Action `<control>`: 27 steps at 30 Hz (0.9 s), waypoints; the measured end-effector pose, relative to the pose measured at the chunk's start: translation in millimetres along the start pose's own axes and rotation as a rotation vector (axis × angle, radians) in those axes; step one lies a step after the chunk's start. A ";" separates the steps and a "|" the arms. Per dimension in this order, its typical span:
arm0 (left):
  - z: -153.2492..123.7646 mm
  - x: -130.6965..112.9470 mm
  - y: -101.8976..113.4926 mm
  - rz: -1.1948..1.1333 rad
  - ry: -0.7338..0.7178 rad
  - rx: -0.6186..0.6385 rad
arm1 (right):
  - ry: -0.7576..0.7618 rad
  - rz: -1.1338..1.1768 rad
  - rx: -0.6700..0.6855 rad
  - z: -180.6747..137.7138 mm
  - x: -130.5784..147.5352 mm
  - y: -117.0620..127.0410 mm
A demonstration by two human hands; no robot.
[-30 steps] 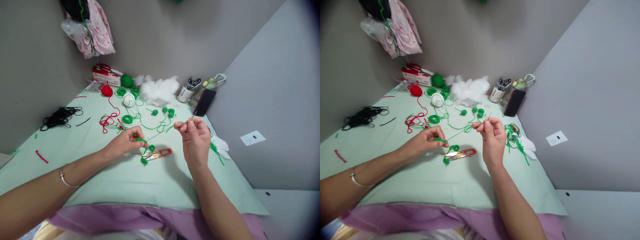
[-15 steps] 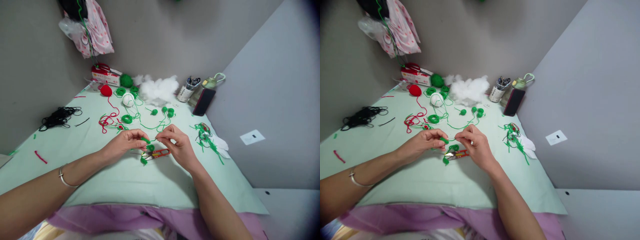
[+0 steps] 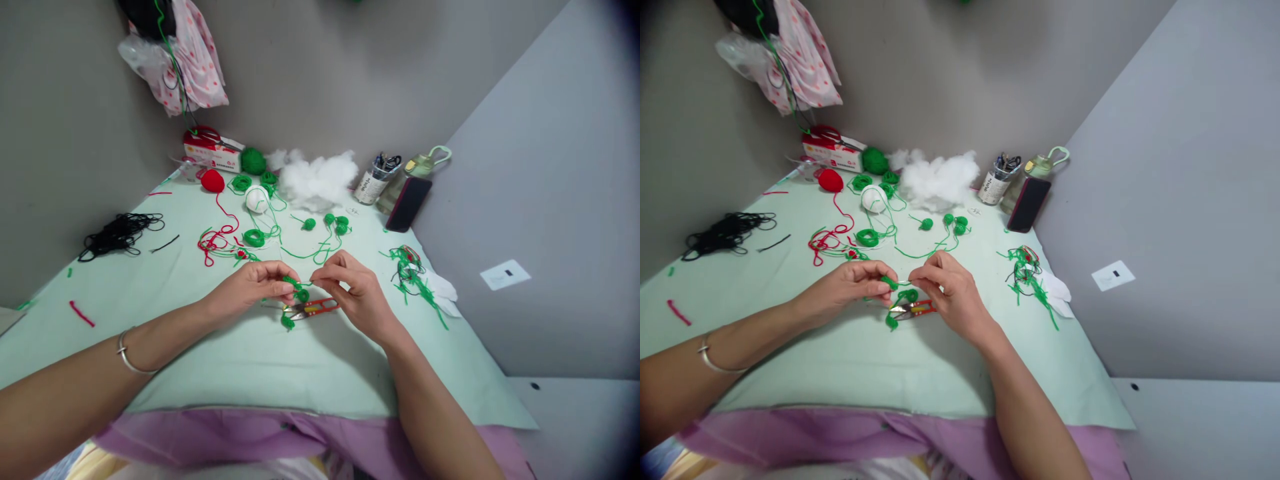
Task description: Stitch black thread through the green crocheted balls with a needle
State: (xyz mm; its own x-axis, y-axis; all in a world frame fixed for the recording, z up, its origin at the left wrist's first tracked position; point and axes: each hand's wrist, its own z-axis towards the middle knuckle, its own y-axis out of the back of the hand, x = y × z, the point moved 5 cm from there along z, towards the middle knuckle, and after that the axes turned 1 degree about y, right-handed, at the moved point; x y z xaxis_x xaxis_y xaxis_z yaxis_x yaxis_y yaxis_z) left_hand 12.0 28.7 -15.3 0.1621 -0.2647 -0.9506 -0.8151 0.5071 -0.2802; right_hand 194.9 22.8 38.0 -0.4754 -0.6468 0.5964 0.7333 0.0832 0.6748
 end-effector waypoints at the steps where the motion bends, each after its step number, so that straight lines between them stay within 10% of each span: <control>1: 0.4 0.5 -0.5 -0.019 0.007 0.009 | -0.015 0.022 -0.007 0.2 -0.4 0.2; 27: 0.7 5.8 -8.1 -0.026 0.086 0.085 | 0.002 0.090 -0.056 -0.9 7.5 -11.8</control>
State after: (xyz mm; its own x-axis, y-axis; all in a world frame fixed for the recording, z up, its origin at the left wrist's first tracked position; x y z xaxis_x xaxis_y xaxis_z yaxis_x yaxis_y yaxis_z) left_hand 19.9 23.6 -18.7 0.1309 -0.3461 -0.9290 -0.7604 0.5662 -0.3181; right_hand 183.1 16.3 34.2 -0.4051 -0.6404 0.6525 0.7991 0.0987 0.5930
